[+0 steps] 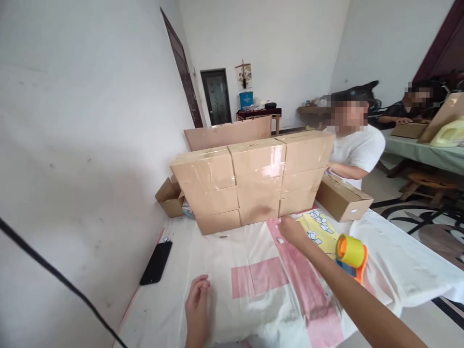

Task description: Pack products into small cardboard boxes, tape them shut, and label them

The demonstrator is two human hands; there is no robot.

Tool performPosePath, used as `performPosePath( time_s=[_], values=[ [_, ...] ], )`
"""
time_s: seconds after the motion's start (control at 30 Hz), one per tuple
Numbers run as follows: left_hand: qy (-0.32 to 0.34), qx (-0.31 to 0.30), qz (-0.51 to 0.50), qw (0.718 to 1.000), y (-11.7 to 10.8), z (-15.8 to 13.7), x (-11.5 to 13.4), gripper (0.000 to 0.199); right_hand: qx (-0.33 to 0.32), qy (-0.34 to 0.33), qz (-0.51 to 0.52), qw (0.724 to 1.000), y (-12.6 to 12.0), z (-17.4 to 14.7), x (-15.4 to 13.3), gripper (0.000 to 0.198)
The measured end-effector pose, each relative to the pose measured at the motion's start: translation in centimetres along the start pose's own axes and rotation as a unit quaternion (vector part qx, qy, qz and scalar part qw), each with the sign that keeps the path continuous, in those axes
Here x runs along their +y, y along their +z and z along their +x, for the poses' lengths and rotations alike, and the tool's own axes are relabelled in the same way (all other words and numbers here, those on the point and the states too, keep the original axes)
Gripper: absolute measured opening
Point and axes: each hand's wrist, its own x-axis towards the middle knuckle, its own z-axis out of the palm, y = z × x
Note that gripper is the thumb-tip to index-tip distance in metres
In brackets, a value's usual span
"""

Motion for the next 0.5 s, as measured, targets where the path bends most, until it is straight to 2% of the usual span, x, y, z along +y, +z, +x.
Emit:
performPosePath(
  time_s=[0.07, 0.13, 0.23, 0.3, 0.37, 0.43, 0.5],
  values=[
    [0.01, 0.024, 0.015, 1.0, -2.1, 4.3, -0.3, 0.054, -0.047, -0.102, 0.044, 0.993, 3.8, -1.0, -6.0, 0.024],
    [0.025, 0.036, 0.037, 0.998, -3.6, 9.3, -0.5, 0.055, -0.098, -0.199, 0.093, 0.971, 7.7, -1.5, -12.3, 0.018],
    [0.062, 0.026, 0.101, 0.993, -4.7, 17.5, -0.6, 0.05, -0.155, -0.282, 0.164, 0.933, 13.3, -0.9, -22.0, 0.011],
    [0.082, -0.012, 0.156, 0.984, -4.9, 22.6, -0.5, 0.046, -0.16, -0.287, 0.199, 0.923, 16.3, 0.7, -28.2, 0.015],
    [0.096, -0.056, 0.215, 0.97, -4.9, 27.2, -0.1, 0.045, -0.151, -0.265, 0.222, 0.926, 18.3, 2.9, -33.3, 0.03],
    [0.1, -0.1, 0.269, 0.953, -5.0, 31.0, 0.5, 0.042, -0.14, -0.233, 0.235, 0.933, 19.3, 5.4, -36.9, 0.041],
    [0.098, -0.139, 0.311, 0.935, -5.0, 33.9, 1.2, 0.04, -0.132, -0.203, 0.242, 0.94, 19.6, 7.5, -38.9, 0.043]
  ],
)
